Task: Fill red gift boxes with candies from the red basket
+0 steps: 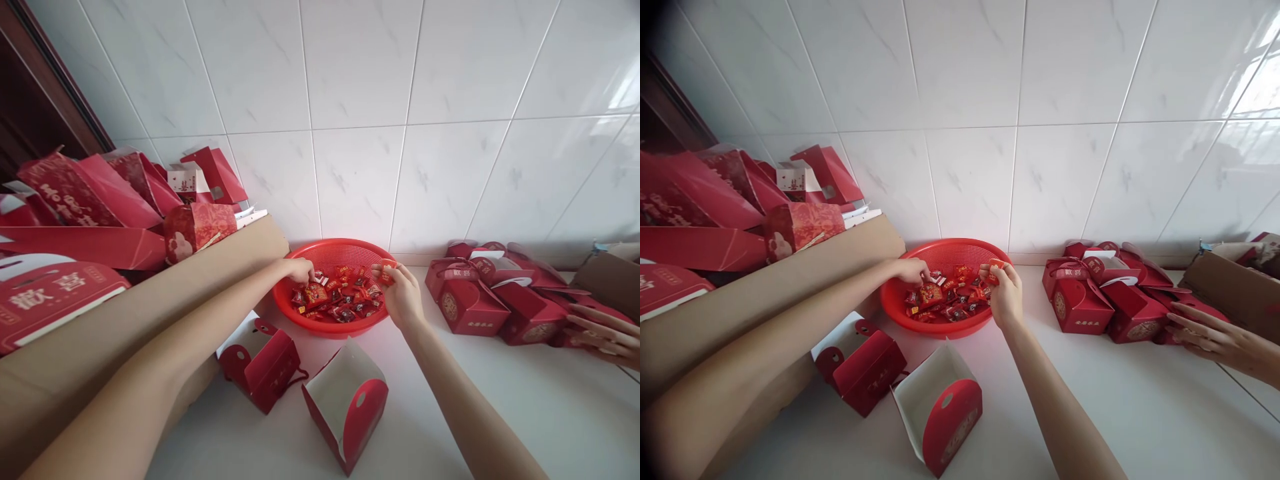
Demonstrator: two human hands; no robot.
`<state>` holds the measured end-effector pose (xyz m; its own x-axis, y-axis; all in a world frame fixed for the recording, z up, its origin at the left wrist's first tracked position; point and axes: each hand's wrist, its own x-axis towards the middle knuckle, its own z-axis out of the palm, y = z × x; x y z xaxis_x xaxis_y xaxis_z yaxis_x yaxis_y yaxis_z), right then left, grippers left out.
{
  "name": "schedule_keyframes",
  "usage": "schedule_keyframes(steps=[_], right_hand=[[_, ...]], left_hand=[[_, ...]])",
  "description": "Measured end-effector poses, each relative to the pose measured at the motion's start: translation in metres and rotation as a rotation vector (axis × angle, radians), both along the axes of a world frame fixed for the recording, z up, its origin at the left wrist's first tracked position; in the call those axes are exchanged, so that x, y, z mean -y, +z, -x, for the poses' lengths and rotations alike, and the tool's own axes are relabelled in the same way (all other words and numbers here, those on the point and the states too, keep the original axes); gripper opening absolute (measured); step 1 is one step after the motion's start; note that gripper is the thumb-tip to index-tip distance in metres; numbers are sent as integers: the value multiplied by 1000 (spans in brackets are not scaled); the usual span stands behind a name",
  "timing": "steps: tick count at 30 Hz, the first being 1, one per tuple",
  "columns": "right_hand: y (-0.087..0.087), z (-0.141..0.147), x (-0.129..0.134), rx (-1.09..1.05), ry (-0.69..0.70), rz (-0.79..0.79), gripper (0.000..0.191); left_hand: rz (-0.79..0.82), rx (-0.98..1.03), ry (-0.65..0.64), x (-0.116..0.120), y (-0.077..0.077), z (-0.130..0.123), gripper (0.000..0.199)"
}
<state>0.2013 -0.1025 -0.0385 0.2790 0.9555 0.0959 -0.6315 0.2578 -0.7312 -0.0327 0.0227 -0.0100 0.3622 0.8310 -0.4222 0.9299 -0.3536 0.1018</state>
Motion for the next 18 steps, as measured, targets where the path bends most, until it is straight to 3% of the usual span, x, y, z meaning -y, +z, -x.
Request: schedule_keyframes(steps=[5,10,18], right_hand=[[1,0,1,21,0,-1,6],[-1,-1,0,33,2,1,9],[-2,-1,-2,24,5,0,10]], left_hand=[[-110,62,-56,-6,-9,-9,38],[-198,96,-32,-16,-15,-16,53],[-260,-41,49,-27,-18,-8,23]])
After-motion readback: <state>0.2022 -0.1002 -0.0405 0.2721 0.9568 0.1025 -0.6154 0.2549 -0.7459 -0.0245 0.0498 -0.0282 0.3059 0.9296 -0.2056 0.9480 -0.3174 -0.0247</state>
